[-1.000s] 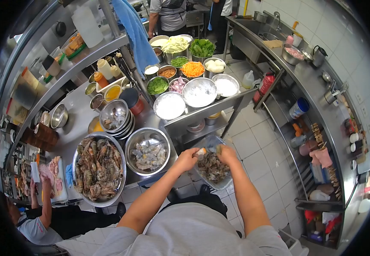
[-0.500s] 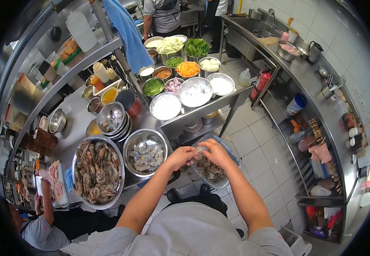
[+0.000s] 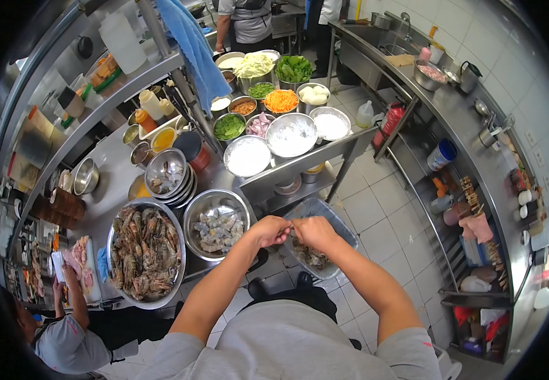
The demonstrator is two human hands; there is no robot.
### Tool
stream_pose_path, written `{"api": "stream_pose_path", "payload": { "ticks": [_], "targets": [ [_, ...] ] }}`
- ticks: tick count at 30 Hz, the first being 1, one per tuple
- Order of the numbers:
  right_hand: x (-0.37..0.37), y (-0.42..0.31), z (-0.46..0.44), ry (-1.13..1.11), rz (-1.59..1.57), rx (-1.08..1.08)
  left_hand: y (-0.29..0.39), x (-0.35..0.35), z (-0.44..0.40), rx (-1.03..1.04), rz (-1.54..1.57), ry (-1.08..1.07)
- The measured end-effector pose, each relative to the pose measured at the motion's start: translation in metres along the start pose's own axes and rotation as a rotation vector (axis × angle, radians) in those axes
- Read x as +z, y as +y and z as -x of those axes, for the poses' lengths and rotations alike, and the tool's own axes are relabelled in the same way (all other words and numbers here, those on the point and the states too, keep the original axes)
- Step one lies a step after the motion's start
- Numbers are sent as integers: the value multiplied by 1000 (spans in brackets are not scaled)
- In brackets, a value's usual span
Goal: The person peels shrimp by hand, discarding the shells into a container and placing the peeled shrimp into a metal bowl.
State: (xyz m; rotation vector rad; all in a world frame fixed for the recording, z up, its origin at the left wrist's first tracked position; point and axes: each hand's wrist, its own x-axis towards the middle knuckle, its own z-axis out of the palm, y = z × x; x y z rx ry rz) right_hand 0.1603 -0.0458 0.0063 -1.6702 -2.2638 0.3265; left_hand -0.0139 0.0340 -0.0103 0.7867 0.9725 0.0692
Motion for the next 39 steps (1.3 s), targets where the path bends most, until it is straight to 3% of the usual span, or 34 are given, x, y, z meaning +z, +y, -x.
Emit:
{"api": "stream_pose_path", "payload": {
  "ticks": [8, 14, 17, 19, 22, 23, 25, 26, 28, 33, 35, 39],
  "targets": [
    [3, 18, -7, -1, 18, 6, 0, 8, -7, 13, 30, -33],
    [9, 31, -10, 69, -171, 147, 8, 16, 3, 63, 15, -21],
    [10, 41, -8, 90, -387, 242, 10, 8, -3, 140, -154, -20],
    [-4, 41, -8, -136, -838, 479, 12, 6, -5, 209, -291, -17],
    [-13, 31, -2, -166, -993, 503, 13, 8, -3, 261, -256, 53],
    [-10, 29, -1, -165, -994, 503, 10, 14, -1, 336, -109, 133],
    [2, 23, 0, 19, -1040, 574, 2, 24, -5, 411, 37, 212],
    [8, 19, 2, 20, -1039, 573, -4, 29, -10, 419, 199, 257],
    [14, 11, 1, 298, -546, 399, -15, 35, -16, 414, 441, 283],
    [20, -3, 2, 344, -569, 408, -31, 31, -24, 452, 324, 229],
    [30, 1, 1, 407, -414, 240, -34, 28, -28, 470, 212, 270],
    [39, -1, -2, 428, -392, 360, -30, 38, -18, 501, 42, 385]
  ]
}}
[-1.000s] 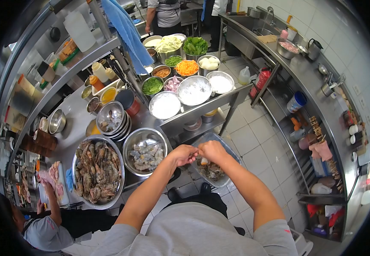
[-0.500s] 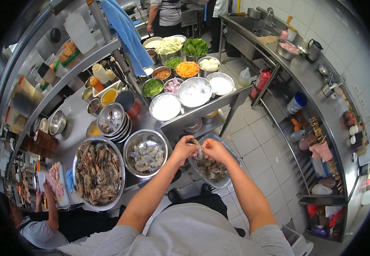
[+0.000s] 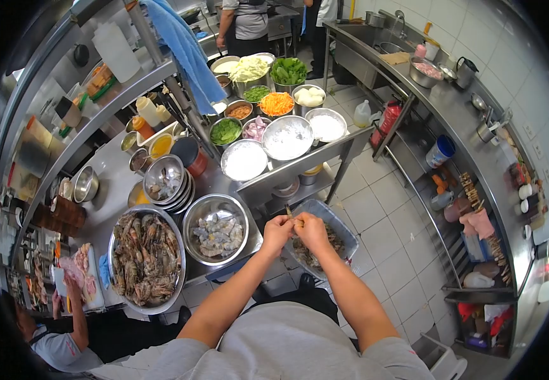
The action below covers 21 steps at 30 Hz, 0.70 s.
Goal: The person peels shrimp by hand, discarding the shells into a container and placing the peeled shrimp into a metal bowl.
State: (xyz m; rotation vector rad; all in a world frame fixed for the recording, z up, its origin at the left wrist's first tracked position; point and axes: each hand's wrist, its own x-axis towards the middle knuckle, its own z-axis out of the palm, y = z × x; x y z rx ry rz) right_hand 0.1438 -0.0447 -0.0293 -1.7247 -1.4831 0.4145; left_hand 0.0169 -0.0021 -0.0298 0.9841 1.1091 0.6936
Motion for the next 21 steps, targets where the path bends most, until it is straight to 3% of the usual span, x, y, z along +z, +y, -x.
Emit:
{"api": "stream_pose_path", "payload": {
  "ticks": [2, 5, 6, 8, 9, 11, 14, 18, 21],
  "targets": [
    [3, -2, -2, -28, -103, 272, -2, 0, -2, 86, -174, 48],
    [4, 9, -7, -165, -270, 435, -3, -3, -4, 188, -362, 42],
    [2, 9, -9, -166, -270, 434, -3, -5, -4, 188, -361, 44],
    [-4, 10, -11, -276, -577, 472, -4, -7, -3, 475, -486, 98],
    [-5, 17, -11, -275, -576, 471, -5, -6, -2, 476, -485, 98],
    [-4, 30, -14, -495, -583, 532, -6, -5, 0, 540, -476, 44],
    [-11, 17, -14, -480, -589, 573, -11, -3, 0, 604, -461, 90],
    [-4, -1, -9, -371, -431, 500, -22, -10, -13, 383, -379, 85],
    [-10, -11, -7, -255, -442, 424, -15, -20, -19, 90, -97, 62]
  ]
}}
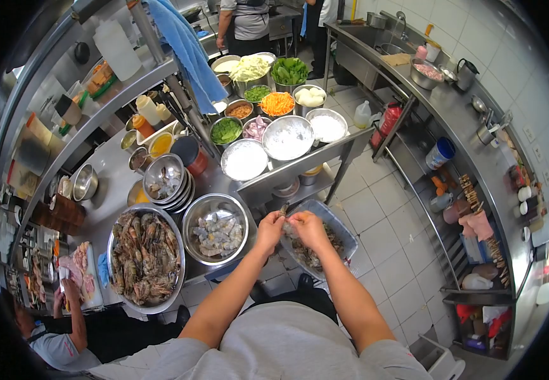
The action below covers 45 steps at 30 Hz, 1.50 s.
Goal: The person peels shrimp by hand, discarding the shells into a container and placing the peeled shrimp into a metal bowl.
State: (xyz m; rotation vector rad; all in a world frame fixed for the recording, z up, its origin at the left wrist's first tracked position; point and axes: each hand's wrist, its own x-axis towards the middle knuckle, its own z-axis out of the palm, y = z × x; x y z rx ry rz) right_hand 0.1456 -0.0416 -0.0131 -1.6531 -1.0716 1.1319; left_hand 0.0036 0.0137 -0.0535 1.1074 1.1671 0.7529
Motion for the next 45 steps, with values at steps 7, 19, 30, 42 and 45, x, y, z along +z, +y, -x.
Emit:
{"api": "stream_pose_path", "payload": {
  "ticks": [7, 19, 30, 42, 45],
  "targets": [
    [-42, -19, -8, 89, 440, -235, 9, -9, 4, 5, -59, -118],
    [-49, 0, -11, 51, 387, -121, 36, -14, 4, -37, -14, -157],
    [-33, -38, 30, 229, 136, -311, 29, -7, -7, -228, 371, -151],
    [-19, -34, 35, 126, 336, -607, 25, 10, -15, 47, -41, 59],
    [-26, -15, 32, 130, 368, -595, 31, 4, -12, -137, 150, 40]
  ]
}}
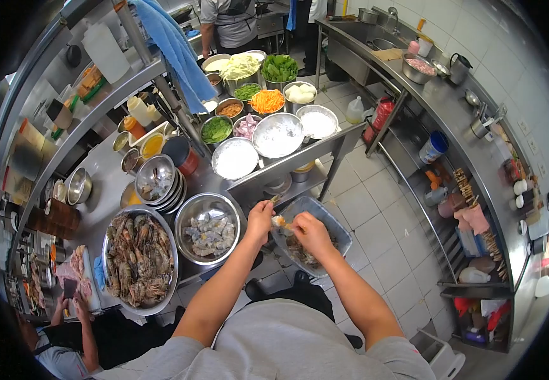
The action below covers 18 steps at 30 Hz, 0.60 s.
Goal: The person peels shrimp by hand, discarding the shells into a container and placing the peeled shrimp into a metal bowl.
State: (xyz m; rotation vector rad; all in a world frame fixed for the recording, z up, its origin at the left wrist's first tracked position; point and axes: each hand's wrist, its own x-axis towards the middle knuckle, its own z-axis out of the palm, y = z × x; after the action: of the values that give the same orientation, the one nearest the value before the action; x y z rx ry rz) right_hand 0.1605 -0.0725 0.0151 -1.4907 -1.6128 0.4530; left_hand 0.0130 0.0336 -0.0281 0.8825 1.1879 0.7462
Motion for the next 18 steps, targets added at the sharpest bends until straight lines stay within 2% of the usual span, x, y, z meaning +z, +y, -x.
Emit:
{"api": "stream_pose_path", "payload": {
  "ticks": [1, 3, 6, 10, 12, 16, 18],
  "targets": [
    [0, 4, 2, 0, -1, -1, 0, -1, 0, 0, 0, 1],
    [-1, 8, 5, 32, -95, 190, 1, -1, 0, -43, 89, -38],
    [-7, 6, 2, 42, -138, 305, 0, 2, 1, -93, 189, -89],
    [-14, -7, -4, 48, -137, 220, 1, 6, 4, -115, 240, -128],
    [-16, -14, -6, 56, -147, 83, 3, 9, 5, -129, 242, -126],
    [-7, 2, -1, 52, -74, 49, 6, 14, 11, -122, 187, -138],
    [-2, 30, 6, 46, 161, 166, 7, 15, 11, -116, 179, -133]
  ]
}}
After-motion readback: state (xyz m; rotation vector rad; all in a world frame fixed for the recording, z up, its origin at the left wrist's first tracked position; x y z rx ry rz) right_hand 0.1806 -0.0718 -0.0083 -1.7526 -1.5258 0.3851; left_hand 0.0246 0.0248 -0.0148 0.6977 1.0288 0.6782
